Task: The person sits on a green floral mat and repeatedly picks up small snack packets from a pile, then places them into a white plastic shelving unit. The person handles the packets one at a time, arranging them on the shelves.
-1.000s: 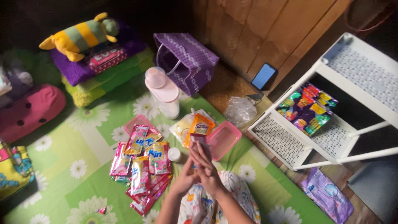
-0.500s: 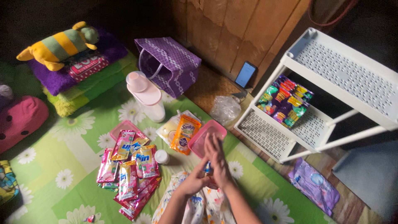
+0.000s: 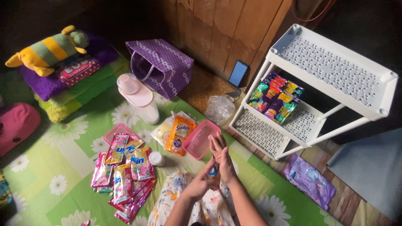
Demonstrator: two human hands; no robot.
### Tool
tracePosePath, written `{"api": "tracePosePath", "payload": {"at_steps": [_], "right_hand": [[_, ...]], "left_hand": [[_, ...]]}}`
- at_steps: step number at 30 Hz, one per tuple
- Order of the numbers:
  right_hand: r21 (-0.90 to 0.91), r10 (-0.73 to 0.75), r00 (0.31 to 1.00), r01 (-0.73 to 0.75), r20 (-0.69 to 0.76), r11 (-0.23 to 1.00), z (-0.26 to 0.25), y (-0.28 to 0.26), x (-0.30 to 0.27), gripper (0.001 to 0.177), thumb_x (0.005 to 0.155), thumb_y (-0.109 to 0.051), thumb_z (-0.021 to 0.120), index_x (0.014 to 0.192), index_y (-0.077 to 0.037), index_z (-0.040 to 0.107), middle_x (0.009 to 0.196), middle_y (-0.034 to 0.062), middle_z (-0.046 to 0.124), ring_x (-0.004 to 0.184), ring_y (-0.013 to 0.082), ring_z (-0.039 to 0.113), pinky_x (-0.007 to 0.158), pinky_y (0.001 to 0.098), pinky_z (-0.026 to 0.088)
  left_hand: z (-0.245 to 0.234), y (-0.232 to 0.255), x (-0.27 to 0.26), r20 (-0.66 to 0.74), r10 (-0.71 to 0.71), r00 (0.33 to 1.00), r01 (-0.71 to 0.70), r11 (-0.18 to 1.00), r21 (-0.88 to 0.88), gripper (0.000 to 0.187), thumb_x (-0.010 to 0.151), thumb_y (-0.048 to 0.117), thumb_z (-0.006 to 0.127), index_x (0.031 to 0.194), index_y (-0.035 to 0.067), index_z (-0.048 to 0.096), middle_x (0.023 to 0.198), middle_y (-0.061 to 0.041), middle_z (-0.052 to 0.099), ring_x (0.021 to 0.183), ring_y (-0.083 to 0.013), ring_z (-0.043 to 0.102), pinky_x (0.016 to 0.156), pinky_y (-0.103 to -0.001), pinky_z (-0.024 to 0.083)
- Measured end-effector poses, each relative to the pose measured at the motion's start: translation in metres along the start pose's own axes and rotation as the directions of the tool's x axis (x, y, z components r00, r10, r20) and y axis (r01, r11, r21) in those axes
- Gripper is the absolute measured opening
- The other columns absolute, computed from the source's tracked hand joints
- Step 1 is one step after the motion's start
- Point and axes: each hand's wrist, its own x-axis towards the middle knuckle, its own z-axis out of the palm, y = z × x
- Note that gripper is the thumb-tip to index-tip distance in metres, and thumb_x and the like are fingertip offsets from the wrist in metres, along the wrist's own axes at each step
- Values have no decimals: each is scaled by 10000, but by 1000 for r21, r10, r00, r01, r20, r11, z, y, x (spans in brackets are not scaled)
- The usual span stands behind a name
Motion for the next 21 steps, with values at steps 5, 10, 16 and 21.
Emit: {"api": "tracePosePath", "payload": {"at_steps": [5, 10, 16, 21], "right_hand": [[2, 49, 997, -49, 52, 999, 21, -13, -32, 851, 1018, -666, 209, 1655, -119, 70, 1764, 23, -20, 1625, 244, 13, 1306, 428, 89], [-305, 63, 998, -59, 3, 951, 23, -16, -36, 861, 1004, -687, 218, 1627, -93, 236, 1751, 38, -20, 1616, 255, 4, 1269, 459, 199], [-297, 46, 998, -31, 43, 954, 26, -15, -37, 808, 1044, -629, 220, 1616, -64, 297, 1756, 86, 18, 1618, 288, 55, 1258, 474, 272], [-787, -65, 986, 163, 155, 594, 40, -21, -63, 718, 1094, -502, 134, 1604, -50, 360, 1735, 112, 231, 1624, 337, 142, 1292, 515, 83]], "left_hand": [[15, 23, 8, -91, 285, 954, -289, 801, -524, 821, 820, 116, 522, 1603, 183, 288, 1559, 24, 507, 1416, -193, 512, 1137, -384, 458], [27, 28, 6, -124, 207, 970, -236, 700, -674, 629, 1019, 546, 404, 1539, 194, 436, 1513, -32, 533, 1340, -249, 512, 1096, -450, 438], [10, 6, 15, -108, 106, 989, -151, 673, -724, 616, 1000, 548, 411, 1485, 178, 497, 1459, -75, 572, 1287, -264, 580, 1094, -448, 461], [-7, 2, 17, 52, 387, 921, -199, 578, -792, 501, 1166, 519, 422, 1475, 128, 467, 1445, -97, 558, 1353, -280, 550, 1188, -467, 433]]}}
